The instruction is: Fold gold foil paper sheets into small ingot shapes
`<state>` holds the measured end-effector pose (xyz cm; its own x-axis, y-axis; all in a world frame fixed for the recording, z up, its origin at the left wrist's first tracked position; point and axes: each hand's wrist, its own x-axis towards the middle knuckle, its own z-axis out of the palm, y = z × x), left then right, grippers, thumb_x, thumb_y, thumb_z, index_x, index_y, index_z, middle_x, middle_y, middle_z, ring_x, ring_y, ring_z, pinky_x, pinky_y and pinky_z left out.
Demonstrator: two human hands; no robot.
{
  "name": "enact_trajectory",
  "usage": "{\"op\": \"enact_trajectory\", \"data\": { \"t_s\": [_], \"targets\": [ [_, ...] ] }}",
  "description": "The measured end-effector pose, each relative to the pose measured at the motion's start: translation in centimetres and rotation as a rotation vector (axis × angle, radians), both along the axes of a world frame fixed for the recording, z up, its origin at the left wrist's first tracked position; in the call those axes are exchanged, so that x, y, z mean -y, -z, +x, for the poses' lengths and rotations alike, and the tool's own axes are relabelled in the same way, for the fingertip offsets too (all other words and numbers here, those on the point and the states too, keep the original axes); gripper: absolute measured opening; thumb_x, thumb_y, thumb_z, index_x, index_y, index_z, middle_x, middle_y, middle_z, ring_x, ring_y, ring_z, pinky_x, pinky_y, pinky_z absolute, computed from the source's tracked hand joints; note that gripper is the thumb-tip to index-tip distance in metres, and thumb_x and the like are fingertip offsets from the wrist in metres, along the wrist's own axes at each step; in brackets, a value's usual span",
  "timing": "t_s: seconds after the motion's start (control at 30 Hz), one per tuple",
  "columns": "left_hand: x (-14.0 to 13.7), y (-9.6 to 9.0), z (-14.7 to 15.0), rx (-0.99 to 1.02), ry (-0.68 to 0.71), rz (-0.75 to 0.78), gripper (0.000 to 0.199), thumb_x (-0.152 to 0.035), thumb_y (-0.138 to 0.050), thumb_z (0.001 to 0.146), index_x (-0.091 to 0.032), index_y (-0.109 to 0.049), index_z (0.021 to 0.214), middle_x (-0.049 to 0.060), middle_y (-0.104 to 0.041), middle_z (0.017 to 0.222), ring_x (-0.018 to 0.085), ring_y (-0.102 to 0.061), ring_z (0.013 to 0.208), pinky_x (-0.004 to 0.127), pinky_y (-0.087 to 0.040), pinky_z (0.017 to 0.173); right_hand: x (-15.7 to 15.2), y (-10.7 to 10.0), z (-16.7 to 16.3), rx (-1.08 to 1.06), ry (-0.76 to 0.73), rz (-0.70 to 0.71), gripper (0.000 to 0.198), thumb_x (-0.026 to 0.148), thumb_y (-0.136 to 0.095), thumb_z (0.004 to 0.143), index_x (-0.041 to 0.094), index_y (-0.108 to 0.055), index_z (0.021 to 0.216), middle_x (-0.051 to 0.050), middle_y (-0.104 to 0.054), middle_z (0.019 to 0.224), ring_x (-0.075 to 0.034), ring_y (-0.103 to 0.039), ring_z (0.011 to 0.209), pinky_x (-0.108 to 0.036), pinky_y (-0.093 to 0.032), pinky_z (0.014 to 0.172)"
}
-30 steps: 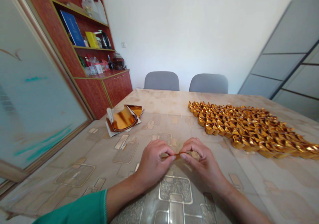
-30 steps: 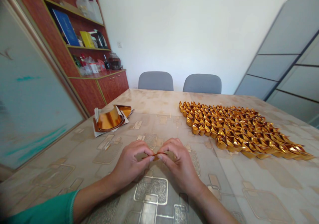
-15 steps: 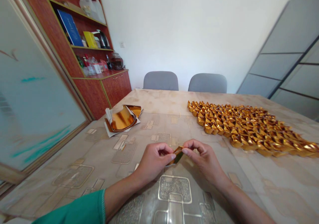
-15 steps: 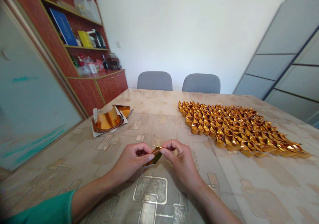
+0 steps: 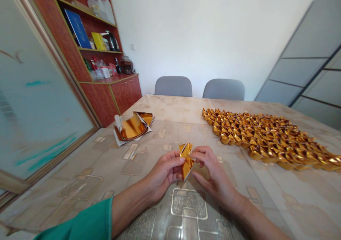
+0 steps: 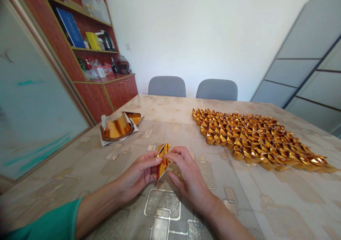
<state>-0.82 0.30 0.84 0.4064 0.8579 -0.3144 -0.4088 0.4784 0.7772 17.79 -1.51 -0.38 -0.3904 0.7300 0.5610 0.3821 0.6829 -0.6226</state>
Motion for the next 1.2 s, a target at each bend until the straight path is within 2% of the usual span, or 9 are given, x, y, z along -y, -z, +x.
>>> {"op": "enact_trajectory", "data": {
  "t_s": [0.1, 0.3, 0.47, 0.57, 0.77, 0.93, 1.1, 1.2],
  "targets": [
    [0.2, -0.1, 0.0, 0.004, 0.042, 0.012, 0.028, -0.023, -0.083, 0.064, -0.013, -0.064, 0.082, 0.000, -0.066, 0.071, 0.008, -0.059, 0.059, 0.017, -0.045, 0.054, 0.1, -0.4, 0.0, 0.014, -0.020, 0.041, 0.037, 0.008, -0.054, 0.089, 0.031, -0.059, 0.118, -0.005, -0.051, 0.111, -0.021, -0.054, 0.106, -0.035, -0.049, 0.088],
    [0.1, 0.1, -0.3, 0.044, 0.070, 0.007, 0.028, -0.018, -0.085, 0.063, -0.014, -0.062, 0.077, -0.001, -0.064, 0.072, 0.008, -0.060, 0.062, 0.017, -0.048, 0.058, 0.1, -0.6, 0.3, 0.039, -0.049, 0.104, 0.022, 0.013, -0.056, 0.094, 0.028, -0.065, 0.107, -0.003, -0.055, 0.095, -0.017, -0.057, 0.086, -0.028, -0.049, 0.071],
    [0.0, 0.0, -0.4, 0.118, 0.195, 0.033, 0.024, -0.027, -0.080, 0.074, -0.013, -0.066, 0.088, 0.002, -0.065, 0.076, 0.009, -0.060, 0.063, 0.018, -0.050, 0.056, 0.0, -0.8, 0.7, 0.014, -0.077, 0.132, 0.015, 0.014, -0.055, 0.096, 0.024, -0.065, 0.100, -0.003, -0.061, 0.090, -0.016, -0.059, 0.082, -0.027, -0.049, 0.070],
    [-0.2, 0.1, -0.3, 0.099, 0.169, 0.028, 0.025, -0.031, -0.080, 0.075, -0.013, -0.069, 0.088, 0.002, -0.066, 0.076, 0.008, -0.061, 0.062, 0.017, -0.050, 0.055, -0.1, -1.0, 0.7, 0.033, -0.091, 0.147, 0.014, 0.015, -0.054, 0.096, 0.024, -0.065, 0.100, -0.003, -0.062, 0.090, -0.016, -0.060, 0.083, -0.027, -0.049, 0.071],
    [-0.7, 0.7, -0.4, -0.003, 0.075, 0.025, 0.029, -0.031, -0.088, 0.064, -0.012, -0.071, 0.079, 0.002, -0.069, 0.070, 0.007, -0.061, 0.057, 0.016, -0.047, 0.053, -0.2, -1.0, 1.0, 0.112, -0.090, 0.157, 0.018, 0.017, -0.053, 0.097, 0.024, -0.065, 0.109, -0.004, -0.063, 0.092, -0.017, -0.060, 0.084, -0.027, -0.049, 0.070],
    [-0.5, 0.6, -0.4, -0.070, 0.080, 0.039, 0.031, -0.035, -0.088, 0.064, -0.011, -0.071, 0.076, 0.001, -0.067, 0.064, 0.006, -0.058, 0.053, 0.014, -0.042, 0.049, -0.2, -1.3, 1.4, 0.117, -0.099, 0.161, 0.014, 0.023, -0.058, 0.096, 0.025, -0.069, 0.104, -0.003, -0.061, 0.086, -0.017, -0.058, 0.080, -0.028, -0.049, 0.068],
    [-0.4, 0.7, -0.2, -0.034, 0.032, 0.006, 0.030, -0.034, -0.089, 0.062, -0.013, -0.072, 0.075, 0.000, -0.069, 0.065, 0.006, -0.060, 0.055, 0.015, -0.046, 0.053, 0.0, -1.4, 1.4, 0.160, -0.095, 0.088, 0.018, 0.026, -0.059, 0.095, 0.028, -0.068, 0.111, -0.004, -0.062, 0.091, -0.019, -0.059, 0.083, -0.030, -0.050, 0.068],
    [-0.4, 0.6, -0.2, -0.022, 0.012, -0.011, 0.032, -0.034, -0.090, 0.060, -0.012, -0.072, 0.076, 0.002, -0.070, 0.068, 0.007, -0.061, 0.057, 0.016, -0.047, 0.054, 0.0, -1.2, 1.3, 0.101, -0.079, 0.074, 0.018, 0.028, -0.060, 0.095, 0.030, -0.071, 0.109, -0.003, -0.060, 0.088, -0.019, -0.058, 0.081, -0.031, -0.049, 0.066]
  ]
}}
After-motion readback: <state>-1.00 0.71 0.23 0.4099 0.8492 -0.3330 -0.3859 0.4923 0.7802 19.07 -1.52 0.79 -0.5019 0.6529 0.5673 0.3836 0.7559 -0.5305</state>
